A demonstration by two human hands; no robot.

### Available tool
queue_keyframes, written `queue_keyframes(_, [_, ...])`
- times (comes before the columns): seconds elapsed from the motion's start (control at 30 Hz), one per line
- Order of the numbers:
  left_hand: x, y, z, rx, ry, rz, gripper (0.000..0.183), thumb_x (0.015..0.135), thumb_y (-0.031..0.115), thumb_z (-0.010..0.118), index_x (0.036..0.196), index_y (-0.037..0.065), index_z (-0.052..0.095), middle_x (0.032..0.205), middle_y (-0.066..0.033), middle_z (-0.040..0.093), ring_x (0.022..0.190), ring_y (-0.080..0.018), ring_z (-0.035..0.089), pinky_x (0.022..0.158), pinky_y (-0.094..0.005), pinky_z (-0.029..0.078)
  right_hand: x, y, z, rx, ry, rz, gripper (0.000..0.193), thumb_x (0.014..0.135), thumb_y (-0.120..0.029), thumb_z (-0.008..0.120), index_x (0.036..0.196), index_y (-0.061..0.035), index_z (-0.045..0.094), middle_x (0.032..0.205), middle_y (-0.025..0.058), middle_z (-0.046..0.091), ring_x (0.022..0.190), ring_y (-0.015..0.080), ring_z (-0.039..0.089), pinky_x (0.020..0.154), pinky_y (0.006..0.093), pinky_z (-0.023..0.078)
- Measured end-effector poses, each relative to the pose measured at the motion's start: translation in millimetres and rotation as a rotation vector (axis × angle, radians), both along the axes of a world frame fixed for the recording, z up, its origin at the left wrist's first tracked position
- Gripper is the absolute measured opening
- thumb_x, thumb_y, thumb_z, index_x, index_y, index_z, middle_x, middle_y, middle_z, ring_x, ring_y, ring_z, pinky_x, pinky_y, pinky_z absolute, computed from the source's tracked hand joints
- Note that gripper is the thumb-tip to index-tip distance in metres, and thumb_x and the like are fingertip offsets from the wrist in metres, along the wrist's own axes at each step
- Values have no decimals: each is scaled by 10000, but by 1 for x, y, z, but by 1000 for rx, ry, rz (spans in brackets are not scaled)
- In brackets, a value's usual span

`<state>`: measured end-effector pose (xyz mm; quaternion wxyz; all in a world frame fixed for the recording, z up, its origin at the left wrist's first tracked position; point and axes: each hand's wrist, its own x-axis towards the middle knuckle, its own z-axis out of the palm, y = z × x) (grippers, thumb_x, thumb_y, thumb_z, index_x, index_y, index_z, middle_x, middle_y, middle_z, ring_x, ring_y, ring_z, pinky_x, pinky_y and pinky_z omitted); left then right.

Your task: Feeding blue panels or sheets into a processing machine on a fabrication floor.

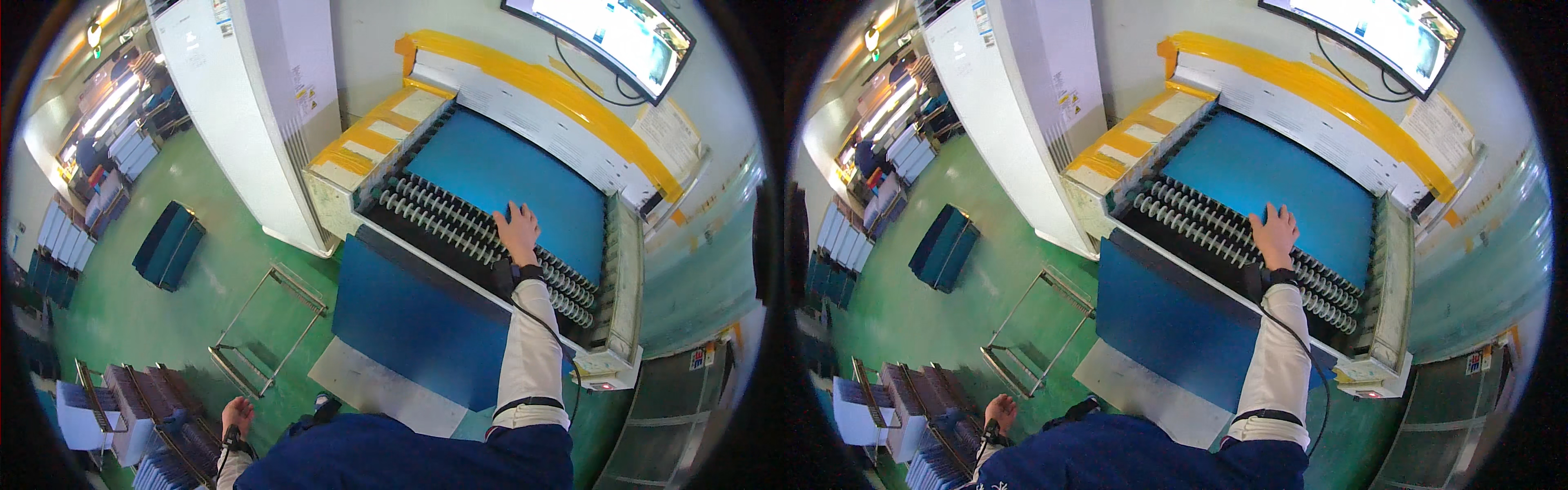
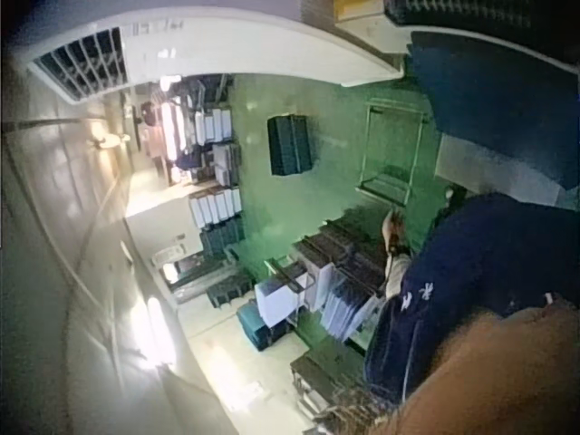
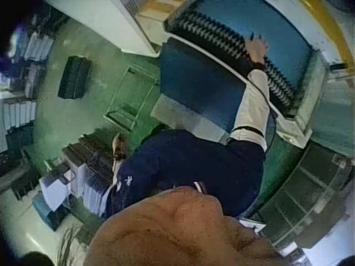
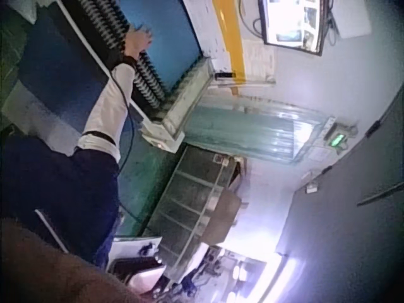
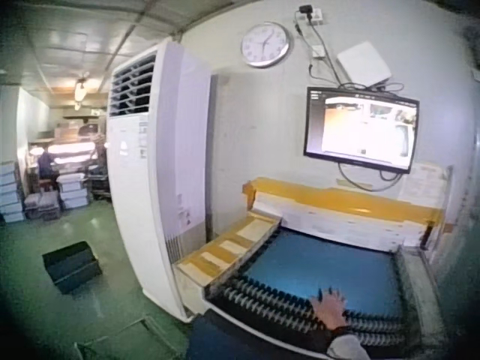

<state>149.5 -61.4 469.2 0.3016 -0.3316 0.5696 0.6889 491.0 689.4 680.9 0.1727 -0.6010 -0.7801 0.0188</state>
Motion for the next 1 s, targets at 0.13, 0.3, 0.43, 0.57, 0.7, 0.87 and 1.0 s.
queue_keyframes(0.13, [-24, -77, -68, 422, -17, -170, 163, 905, 155, 563, 1022, 42, 578, 894, -85, 608, 798, -229, 576, 721, -345, 474, -4, -2, -13, -3, 132, 23, 478, 863, -432, 592, 1232, -129, 617, 1389, 191, 475, 1300, 371, 398, 1052, 524, 320])
queue_keyframes(0.3, [-17, -34, -46, 104, -4, -125, 170, 902, 155, 570, 1015, 29, 582, 889, -83, 610, 764, -222, 575, 693, -358, 479, 26, 8, -27, 226, 527, 75, 262, 870, -239, 643, 987, -11, 697, 1007, 147, 697, 973, 286, 643, 863, 383, 481])
queue_keyframes(0.43, [-18, -42, -48, 149, -4, -93, 173, 905, 172, 583, 1019, 42, 585, 917, -85, 626, 758, -222, 580, 682, -367, 483, 23, -37, 3, -376, 1284, 17, 286, 898, -206, 637, 1090, 6, 644, 1103, 113, 657, 1048, 215, 602, 883, 321, 471])
queue_keyframes(0.57, [-22, -24, -35, 23, -33, -117, 160, 899, 163, 591, 1013, 50, 589, 895, -83, 629, 751, -222, 582, 674, -366, 482, 34, -72, 9, -704, 1748, 81, 339, 913, -207, 616, 1190, -15, 572, 1175, 98, 600, 1075, 222, 546, 945, 359, 444])
queue_keyframes(0.7, [-29, -21, -36, 7, -33, -143, 164, 892, 162, 600, 1012, 51, 588, 880, -86, 630, 736, -224, 587, 664, -375, 482, 34, -111, 22, -768, 1810, 46, 282, 921, -216, 602, 1126, -22, 604, 1143, 92, 610, 1045, 220, 555, 924, 365, 454])
queue_keyframes(0.87, [-62, -55, -89, 326, -76, -269, 158, 886, 132, 590, 1009, 33, 584, 884, -94, 626, 726, -234, 593, 676, -346, 490, 26, -157, 25, -861, 1828, 13, 269, 924, -212, 597, 1116, -25, 607, 1112, 90, 614, 1029, 212, 565, 882, 347, 481])
queue_keyframes(1.0, [-49, -41, -55, 51, -45, -180, 164, 885, 125, 590, 1013, 22, 581, 890, -99, 623, 751, -247, 603, 675, -341, 495, 15, -213, 17, -734, 1444, 67, 220, 928, -215, 590, 1033, -28, 642, 953, 60, 664, 883, 186, 624, 791, 321, 504])
